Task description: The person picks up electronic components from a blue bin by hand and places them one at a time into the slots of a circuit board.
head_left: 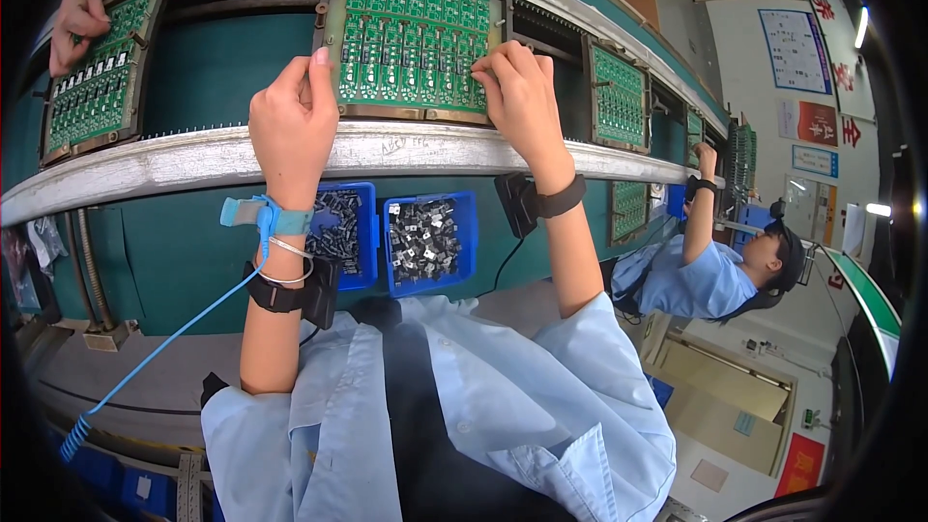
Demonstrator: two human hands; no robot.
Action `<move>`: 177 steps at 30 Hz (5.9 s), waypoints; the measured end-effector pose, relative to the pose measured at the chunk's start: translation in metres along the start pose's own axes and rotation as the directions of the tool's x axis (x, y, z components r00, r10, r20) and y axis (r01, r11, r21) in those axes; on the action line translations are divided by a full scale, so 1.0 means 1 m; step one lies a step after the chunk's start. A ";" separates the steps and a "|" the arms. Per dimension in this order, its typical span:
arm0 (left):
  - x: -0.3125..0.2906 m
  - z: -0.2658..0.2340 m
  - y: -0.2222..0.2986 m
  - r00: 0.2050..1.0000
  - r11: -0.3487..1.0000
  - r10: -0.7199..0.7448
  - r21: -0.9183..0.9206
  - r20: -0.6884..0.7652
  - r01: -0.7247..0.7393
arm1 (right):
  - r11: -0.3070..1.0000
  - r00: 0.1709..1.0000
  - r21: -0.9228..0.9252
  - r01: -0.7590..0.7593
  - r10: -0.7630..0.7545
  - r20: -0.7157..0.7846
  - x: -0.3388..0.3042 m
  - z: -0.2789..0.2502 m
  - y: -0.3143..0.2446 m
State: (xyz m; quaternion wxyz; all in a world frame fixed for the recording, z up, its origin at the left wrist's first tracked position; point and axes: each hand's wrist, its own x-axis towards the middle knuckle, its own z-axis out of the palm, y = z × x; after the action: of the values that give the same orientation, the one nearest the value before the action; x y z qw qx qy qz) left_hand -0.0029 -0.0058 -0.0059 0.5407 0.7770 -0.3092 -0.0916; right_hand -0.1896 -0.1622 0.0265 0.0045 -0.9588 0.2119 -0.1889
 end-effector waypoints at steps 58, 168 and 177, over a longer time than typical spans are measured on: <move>-0.004 0.005 0.006 1.000 1.000 -0.005 -0.027 -0.003 0.004 | 0.938 0.985 0.304 -0.170 0.163 0.048 0.025 -0.020 0.010; -0.107 -0.052 -0.009 0.771 0.986 -0.099 0.167 0.630 -0.010 | -0.048 0.909 0.942 -0.333 0.250 0.334 -0.046 -0.058 -0.064; -0.118 -0.043 0.000 0.730 0.818 0.359 0.179 0.582 -0.546 | 0.205 0.858 0.886 -0.417 0.409 0.309 -0.043 -0.046 -0.029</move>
State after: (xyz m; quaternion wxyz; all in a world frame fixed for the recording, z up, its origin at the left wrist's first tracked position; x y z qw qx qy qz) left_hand -0.0761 0.0961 -0.0120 0.2994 0.7015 -0.6377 -0.1077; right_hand -0.2304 -0.1150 0.0561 0.6025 -0.6859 0.3117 -0.2634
